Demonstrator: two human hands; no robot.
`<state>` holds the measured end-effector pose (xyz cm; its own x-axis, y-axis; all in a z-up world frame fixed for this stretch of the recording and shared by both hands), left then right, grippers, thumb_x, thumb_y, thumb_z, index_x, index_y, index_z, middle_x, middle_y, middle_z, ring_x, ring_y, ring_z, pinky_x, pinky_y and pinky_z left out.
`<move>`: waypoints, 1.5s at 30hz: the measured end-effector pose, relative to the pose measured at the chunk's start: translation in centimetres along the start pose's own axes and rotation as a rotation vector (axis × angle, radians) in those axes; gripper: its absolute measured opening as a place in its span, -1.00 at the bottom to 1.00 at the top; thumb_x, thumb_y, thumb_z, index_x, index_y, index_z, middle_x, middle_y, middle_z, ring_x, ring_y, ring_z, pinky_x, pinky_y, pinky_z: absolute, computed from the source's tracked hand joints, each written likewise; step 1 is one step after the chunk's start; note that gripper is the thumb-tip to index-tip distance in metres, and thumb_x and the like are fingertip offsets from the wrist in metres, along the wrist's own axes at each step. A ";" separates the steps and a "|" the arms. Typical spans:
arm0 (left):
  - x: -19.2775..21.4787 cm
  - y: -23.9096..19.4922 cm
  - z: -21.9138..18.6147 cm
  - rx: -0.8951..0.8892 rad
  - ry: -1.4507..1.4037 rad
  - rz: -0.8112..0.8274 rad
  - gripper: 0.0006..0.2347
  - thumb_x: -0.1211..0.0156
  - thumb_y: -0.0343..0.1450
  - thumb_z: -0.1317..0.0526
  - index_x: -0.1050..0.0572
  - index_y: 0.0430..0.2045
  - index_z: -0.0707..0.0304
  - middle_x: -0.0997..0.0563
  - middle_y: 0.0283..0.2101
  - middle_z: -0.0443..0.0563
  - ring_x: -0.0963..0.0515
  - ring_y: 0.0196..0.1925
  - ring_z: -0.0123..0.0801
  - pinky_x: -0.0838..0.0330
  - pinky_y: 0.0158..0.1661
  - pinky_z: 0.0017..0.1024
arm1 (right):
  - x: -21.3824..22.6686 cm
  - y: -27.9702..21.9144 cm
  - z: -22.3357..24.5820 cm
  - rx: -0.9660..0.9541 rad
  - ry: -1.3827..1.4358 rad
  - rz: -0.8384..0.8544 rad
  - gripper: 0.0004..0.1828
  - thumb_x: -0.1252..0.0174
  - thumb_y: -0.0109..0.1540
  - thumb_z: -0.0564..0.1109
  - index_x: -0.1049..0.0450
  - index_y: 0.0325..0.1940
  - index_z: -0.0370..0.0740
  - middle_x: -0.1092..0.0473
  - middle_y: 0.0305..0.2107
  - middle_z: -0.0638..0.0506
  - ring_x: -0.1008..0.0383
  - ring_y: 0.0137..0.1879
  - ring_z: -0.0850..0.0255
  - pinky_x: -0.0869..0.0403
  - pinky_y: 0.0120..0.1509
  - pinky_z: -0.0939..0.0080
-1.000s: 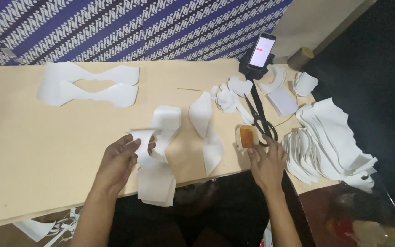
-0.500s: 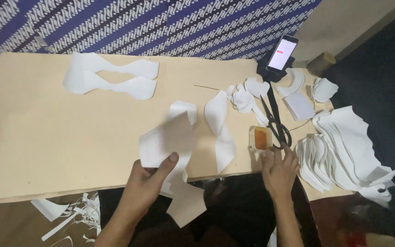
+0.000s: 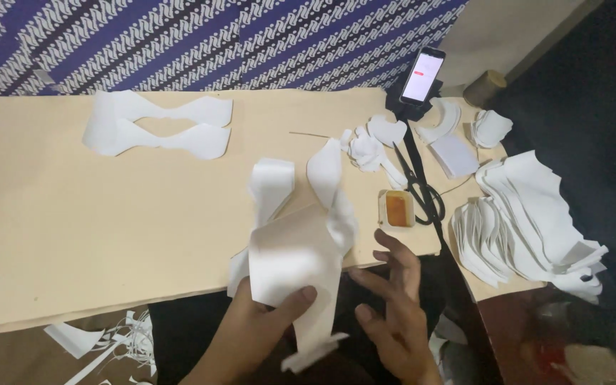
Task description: The person folds white paper cutouts into a specific shape by hand. They repeatedly pick up the paper pieces, fold them, and place them on the table.
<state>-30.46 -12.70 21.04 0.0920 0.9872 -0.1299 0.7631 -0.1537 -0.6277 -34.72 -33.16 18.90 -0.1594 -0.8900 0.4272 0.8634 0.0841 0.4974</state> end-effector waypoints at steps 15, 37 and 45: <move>-0.9 -1.2 -0.6 0.195 -0.425 0.023 -0.48 -0.26 0.27 0.43 -0.47 0.19 0.20 -0.66 0.03 0.25 -0.59 0.09 0.04 -0.42 0.00 -0.07 | -0.8 0.5 0.6 0.200 -0.529 -0.079 -0.62 -0.06 0.27 -0.15 -0.57 0.15 0.04 -0.20 0.28 -0.21 -0.16 0.41 -0.11 -0.19 0.49 -0.11; -0.6 -0.5 0.3 -0.188 -0.224 0.012 -0.75 -0.35 0.31 0.23 -0.69 -0.22 0.41 -0.77 -0.25 0.10 -0.69 -0.15 -0.28 -0.55 -0.16 -0.33 | 0.7 0.9 3.8 -0.063 -0.131 0.192 -0.62 0.05 0.34 0.00 -0.65 0.08 0.04 -0.17 0.40 -0.10 -0.16 0.38 0.00 -0.21 0.36 -0.01; -0.8 -0.6 -0.9 -0.174 -0.236 0.040 -0.69 -0.26 0.34 0.21 -0.64 -0.09 0.41 -0.75 -0.17 0.08 -0.67 -0.06 -0.28 -0.55 -0.06 -0.32 | -2.0 -1.7 0.3 -0.329 0.029 0.021 -0.60 -0.32 0.18 -0.09 -0.44 0.07 -0.17 -0.44 0.15 -0.06 -0.41 0.36 0.15 -0.42 0.38 0.12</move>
Point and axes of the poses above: each hand's wrist, its own y-axis towards the middle knuckle, its own x-axis out of the back of the hand, z = x × y, the point moved 1 cm from there along y, towards the middle knuckle
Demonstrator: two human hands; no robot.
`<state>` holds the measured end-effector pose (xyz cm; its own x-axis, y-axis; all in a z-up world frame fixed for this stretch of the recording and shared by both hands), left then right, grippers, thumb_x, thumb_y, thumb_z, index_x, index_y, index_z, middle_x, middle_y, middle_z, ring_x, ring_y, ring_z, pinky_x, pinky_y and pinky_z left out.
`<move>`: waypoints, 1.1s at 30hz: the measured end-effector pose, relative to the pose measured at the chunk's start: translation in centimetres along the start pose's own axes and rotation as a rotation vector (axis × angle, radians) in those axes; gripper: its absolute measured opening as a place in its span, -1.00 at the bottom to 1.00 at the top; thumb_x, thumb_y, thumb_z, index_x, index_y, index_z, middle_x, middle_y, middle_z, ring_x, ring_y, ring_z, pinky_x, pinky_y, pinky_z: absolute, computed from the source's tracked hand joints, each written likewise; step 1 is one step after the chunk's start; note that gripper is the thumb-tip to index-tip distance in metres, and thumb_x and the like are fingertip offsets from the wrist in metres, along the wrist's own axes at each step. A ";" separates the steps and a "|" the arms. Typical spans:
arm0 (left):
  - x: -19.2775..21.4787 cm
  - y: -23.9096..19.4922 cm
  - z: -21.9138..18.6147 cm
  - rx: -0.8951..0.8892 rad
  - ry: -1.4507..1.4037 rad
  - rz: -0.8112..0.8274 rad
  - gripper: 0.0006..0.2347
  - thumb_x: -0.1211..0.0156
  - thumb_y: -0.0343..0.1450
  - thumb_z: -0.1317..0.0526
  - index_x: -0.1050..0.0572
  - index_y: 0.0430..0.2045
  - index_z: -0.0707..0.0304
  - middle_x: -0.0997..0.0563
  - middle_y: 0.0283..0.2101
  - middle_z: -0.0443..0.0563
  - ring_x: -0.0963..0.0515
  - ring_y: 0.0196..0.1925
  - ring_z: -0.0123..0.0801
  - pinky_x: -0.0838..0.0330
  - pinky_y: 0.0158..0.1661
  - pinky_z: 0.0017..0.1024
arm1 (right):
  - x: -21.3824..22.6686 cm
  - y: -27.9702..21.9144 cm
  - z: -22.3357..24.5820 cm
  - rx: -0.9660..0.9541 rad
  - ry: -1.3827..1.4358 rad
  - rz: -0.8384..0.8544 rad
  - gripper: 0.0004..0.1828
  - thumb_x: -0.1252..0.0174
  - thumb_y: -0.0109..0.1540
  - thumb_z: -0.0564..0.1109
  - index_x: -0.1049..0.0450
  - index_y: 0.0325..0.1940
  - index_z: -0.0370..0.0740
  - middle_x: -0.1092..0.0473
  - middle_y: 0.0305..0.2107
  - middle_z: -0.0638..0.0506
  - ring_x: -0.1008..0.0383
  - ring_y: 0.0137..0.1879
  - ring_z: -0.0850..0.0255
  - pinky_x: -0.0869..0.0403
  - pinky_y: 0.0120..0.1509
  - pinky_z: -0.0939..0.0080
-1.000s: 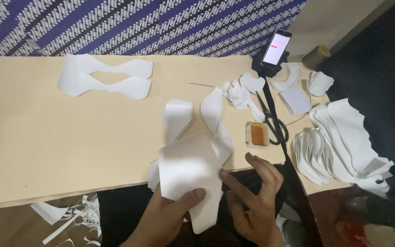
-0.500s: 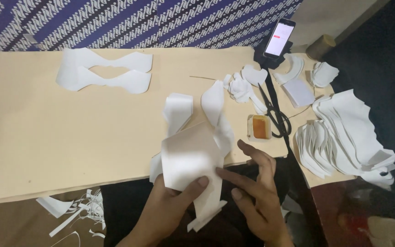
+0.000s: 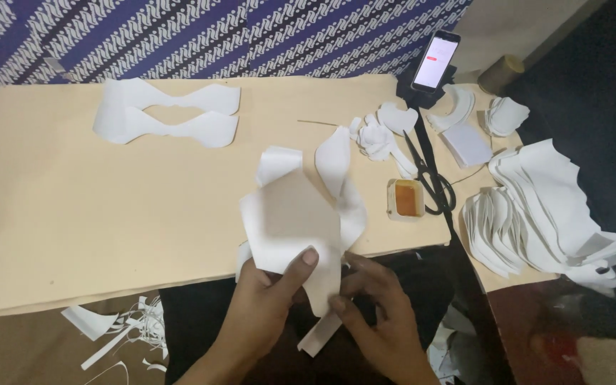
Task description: The person folds white paper cutouts into a specific shape by hand. They repeatedly pick up the paper pieces, fold them, and place them on the table.
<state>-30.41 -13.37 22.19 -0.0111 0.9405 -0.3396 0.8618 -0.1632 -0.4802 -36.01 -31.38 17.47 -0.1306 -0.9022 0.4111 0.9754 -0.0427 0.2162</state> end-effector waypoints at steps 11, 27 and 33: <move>0.9 0.9 1.1 0.092 0.044 0.153 -0.74 -0.30 0.34 0.37 -0.63 -0.10 0.51 -0.77 -0.21 0.28 -0.68 -0.26 -0.20 -0.70 -0.37 -0.29 | 0.8 2.1 2.0 0.012 0.072 0.120 -0.37 -0.19 0.28 -0.05 -0.31 0.44 -0.17 -0.45 -0.52 0.13 -0.47 -0.38 0.35 -0.49 -0.16 0.31; 2.0 2.3 2.4 0.049 -0.117 0.136 -0.84 -0.32 0.36 0.33 -0.60 -0.33 0.54 -0.67 -0.37 0.22 -0.62 -0.44 -0.16 -0.65 -0.42 -0.26 | 0.7 2.1 2.4 0.093 0.031 0.170 -0.64 -0.22 0.25 -0.13 -0.58 0.14 -0.13 -0.63 -0.17 0.04 -0.57 -0.20 0.29 -0.52 -0.12 0.30; 2.0 1.5 1.1 0.029 -0.075 0.211 -0.85 -0.29 0.41 0.24 -0.50 -0.45 0.37 -0.52 -0.43 0.00 -0.54 -0.35 -0.38 -0.59 -0.30 -0.33 | 0.7 2.3 2.6 0.172 -0.006 0.137 -0.76 -0.27 0.23 -0.14 -0.63 -0.01 -0.15 -0.62 -0.26 0.06 -0.61 -0.19 0.32 -0.51 -0.14 0.36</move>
Point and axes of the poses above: each hand's wrist, its own y-axis towards the middle knuckle, its own x-axis out of the back of the hand, z = x × y, the point moved 1 cm from there along y, towards the middle knuckle
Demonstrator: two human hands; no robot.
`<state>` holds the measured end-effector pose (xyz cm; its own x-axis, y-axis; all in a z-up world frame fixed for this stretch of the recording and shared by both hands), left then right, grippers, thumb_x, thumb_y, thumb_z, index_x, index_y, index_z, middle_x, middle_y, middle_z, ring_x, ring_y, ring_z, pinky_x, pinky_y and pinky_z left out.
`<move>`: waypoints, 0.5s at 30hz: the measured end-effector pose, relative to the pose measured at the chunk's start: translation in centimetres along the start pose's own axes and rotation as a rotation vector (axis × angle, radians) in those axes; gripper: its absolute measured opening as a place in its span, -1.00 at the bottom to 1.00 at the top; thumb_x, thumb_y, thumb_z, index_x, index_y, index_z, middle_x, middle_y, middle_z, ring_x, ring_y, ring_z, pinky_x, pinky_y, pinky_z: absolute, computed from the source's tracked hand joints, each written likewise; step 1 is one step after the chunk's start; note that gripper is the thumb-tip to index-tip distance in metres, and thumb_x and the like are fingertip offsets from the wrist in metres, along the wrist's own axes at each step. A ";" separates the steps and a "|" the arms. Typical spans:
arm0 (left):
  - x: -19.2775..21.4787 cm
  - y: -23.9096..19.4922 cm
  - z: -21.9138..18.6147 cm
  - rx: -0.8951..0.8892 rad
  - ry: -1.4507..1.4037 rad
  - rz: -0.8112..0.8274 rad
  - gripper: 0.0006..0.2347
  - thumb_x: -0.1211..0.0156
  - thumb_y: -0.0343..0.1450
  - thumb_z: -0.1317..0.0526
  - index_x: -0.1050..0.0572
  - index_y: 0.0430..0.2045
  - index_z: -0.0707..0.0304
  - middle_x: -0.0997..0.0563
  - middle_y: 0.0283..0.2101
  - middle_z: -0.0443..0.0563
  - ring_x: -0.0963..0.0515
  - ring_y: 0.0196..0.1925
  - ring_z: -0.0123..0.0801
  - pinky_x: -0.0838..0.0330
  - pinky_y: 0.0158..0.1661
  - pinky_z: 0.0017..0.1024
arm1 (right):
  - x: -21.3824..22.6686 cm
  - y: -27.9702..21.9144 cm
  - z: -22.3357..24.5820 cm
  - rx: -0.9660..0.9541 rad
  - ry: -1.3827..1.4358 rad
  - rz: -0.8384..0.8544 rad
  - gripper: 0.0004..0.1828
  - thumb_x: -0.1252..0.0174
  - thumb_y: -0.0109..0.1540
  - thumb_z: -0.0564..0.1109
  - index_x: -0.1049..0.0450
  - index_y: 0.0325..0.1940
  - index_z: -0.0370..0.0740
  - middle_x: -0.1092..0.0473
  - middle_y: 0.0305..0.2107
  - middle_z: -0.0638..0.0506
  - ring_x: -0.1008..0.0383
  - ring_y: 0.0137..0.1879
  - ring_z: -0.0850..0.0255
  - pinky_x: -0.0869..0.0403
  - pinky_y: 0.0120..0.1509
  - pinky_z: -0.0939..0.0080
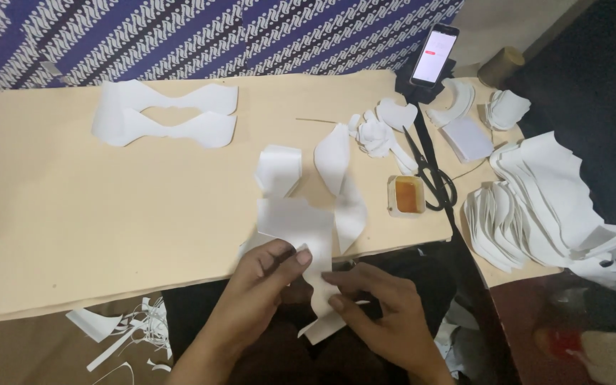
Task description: The person folds white paper cutouts into a specific shape by hand. They repeatedly pick up the paper pieces, fold them, and place them on the table.
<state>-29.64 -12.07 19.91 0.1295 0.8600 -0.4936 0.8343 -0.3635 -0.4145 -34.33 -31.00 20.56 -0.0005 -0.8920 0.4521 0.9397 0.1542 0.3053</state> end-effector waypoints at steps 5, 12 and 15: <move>0.7 0.5 1.3 -0.053 0.214 0.144 -0.81 -0.29 0.40 0.35 -0.67 -0.12 0.37 -0.73 -0.23 0.00 -0.60 -0.21 -0.48 -0.57 -0.25 -0.49 | -0.1 0.1 -0.3 -0.055 -0.033 -0.044 -0.58 -0.31 0.22 -0.14 -0.57 0.17 -0.22 -0.44 -0.45 0.13 -0.45 -0.30 0.38 -0.44 -0.15 0.37; 1.0 0.9 0.6 -0.016 0.125 0.156 -0.77 -0.25 0.41 0.28 -0.69 -0.10 0.35 -0.70 -0.20 -0.02 -0.59 -0.22 -0.46 -0.55 -0.26 -0.46 | -0.1 0.2 0.0 0.065 -0.028 0.010 -0.70 -0.27 0.24 -0.18 -0.59 0.08 -0.18 -0.59 -0.13 0.00 -0.61 -0.03 0.26 -0.53 0.09 0.31; 1.3 1.0 0.8 -0.012 0.114 0.146 -0.78 -0.24 0.43 0.25 -0.69 -0.15 0.40 -0.61 -0.36 -0.08 -0.46 -0.39 -0.53 -0.37 -0.38 -0.56 | -0.2 0.2 -0.1 0.045 -0.054 -0.010 -0.70 -0.29 0.23 -0.18 -0.60 0.06 -0.17 -0.60 -0.20 0.04 -0.61 -0.14 0.31 -0.54 -0.03 0.36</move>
Point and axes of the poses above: each hand's wrist, its own y-axis towards the middle knuckle, its own x-axis out of the back of the hand, z = x × y, the point moved 1 cm from there along y, towards the middle knuckle
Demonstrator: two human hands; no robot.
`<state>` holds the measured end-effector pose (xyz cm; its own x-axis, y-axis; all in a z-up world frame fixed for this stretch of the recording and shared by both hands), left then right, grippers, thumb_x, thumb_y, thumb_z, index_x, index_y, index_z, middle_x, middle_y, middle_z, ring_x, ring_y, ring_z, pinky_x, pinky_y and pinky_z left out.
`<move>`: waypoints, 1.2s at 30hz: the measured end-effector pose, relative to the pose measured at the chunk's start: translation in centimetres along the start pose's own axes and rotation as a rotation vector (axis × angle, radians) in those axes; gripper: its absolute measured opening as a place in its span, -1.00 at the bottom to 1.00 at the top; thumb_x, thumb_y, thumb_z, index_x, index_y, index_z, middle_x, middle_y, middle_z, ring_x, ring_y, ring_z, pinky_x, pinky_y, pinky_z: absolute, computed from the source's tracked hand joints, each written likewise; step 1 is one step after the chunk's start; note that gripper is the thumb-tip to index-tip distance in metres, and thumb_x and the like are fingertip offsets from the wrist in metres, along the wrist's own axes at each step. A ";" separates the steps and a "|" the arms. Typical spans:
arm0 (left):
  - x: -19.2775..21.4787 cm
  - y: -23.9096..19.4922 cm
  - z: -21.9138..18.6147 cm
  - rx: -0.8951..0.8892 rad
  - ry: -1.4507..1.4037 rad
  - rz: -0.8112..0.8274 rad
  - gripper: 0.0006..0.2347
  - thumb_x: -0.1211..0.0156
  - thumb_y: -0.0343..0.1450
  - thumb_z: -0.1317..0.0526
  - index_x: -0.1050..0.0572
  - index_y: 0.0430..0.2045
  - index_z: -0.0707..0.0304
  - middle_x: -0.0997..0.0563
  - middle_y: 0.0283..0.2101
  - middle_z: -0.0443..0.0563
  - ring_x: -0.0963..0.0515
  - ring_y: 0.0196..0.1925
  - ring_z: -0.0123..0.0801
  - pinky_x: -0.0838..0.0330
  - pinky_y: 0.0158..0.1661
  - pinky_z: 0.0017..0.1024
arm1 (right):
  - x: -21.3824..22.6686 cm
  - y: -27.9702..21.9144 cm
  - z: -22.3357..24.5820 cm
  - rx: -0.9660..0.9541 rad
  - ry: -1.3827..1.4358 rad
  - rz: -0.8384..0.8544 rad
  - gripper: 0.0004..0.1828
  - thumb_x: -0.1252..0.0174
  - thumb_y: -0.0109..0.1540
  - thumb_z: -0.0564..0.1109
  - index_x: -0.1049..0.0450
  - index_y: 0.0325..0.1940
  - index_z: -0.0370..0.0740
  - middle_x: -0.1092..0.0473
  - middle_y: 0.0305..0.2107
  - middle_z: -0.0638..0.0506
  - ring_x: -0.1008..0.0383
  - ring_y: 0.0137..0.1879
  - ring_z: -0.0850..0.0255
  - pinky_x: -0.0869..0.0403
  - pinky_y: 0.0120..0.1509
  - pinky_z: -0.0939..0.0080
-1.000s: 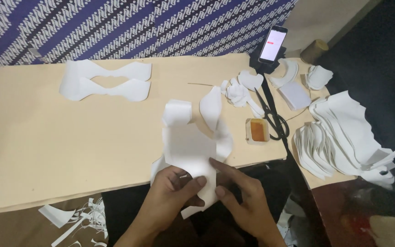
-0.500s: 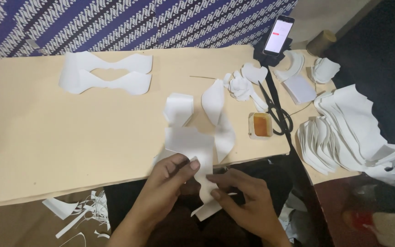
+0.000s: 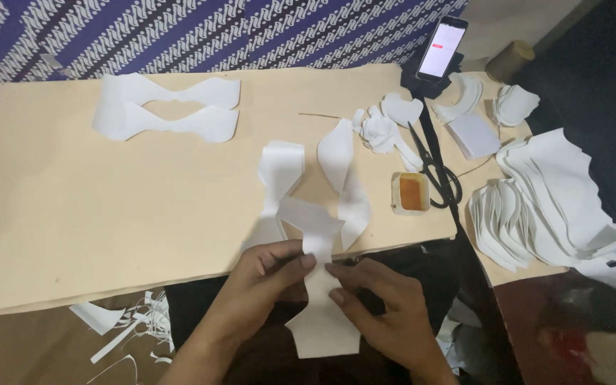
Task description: The person folds white paper cutouts into a specific shape by hand. They repeatedly pick up the paper pieces, fold them, and place them on the table.
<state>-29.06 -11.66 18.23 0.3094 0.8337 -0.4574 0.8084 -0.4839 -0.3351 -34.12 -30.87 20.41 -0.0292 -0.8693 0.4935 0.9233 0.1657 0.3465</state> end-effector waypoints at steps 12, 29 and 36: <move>0.5 0.1 0.0 -0.057 0.009 0.134 -0.79 -0.21 0.45 0.30 -0.65 -0.14 0.50 -0.72 -0.09 0.07 -0.63 -0.08 -0.42 -0.54 -0.03 -0.46 | 0.2 0.8 0.2 0.004 0.065 0.081 -0.62 0.00 0.34 -0.18 -0.51 0.22 -0.19 -0.52 -0.14 -0.07 -0.55 -0.06 0.17 -0.48 0.03 0.23; -0.2 -0.2 -2.1 0.012 -0.018 -0.131 -0.77 -0.22 0.42 0.29 -0.70 -0.14 0.45 -0.73 -0.23 0.09 -0.65 -0.23 -0.33 -0.54 -0.22 -0.42 | 0.1 -1.0 -0.1 0.298 -0.222 -0.018 -0.66 -0.26 0.24 -0.35 -0.60 0.07 -0.10 -0.24 -0.40 0.08 -0.28 -0.30 0.22 -0.34 -0.19 0.30; 0.0 0.2 -1.9 0.071 -0.054 -0.213 -0.72 -0.23 0.40 0.30 -0.70 -0.05 0.42 -0.75 -0.25 0.17 -0.66 -0.32 -0.26 -0.55 -0.29 -0.35 | 0.3 -1.8 0.5 0.347 -0.312 -0.095 -0.70 -0.25 0.22 -0.33 -0.62 0.01 -0.10 -0.12 -0.44 0.09 -0.16 -0.35 0.23 -0.25 -0.26 0.32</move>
<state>-27.99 -11.27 19.77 0.1072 0.9044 -0.4129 0.8150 -0.3178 -0.4846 -35.99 -31.18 20.27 -0.2702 -0.7156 0.6441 0.7302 0.2837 0.6216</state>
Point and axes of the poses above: each hand's wrist, its own y-axis towards the middle knuckle, its own x-axis out of the back of the hand, z = x × y, the point moved 1 cm from there along y, towards the middle knuckle
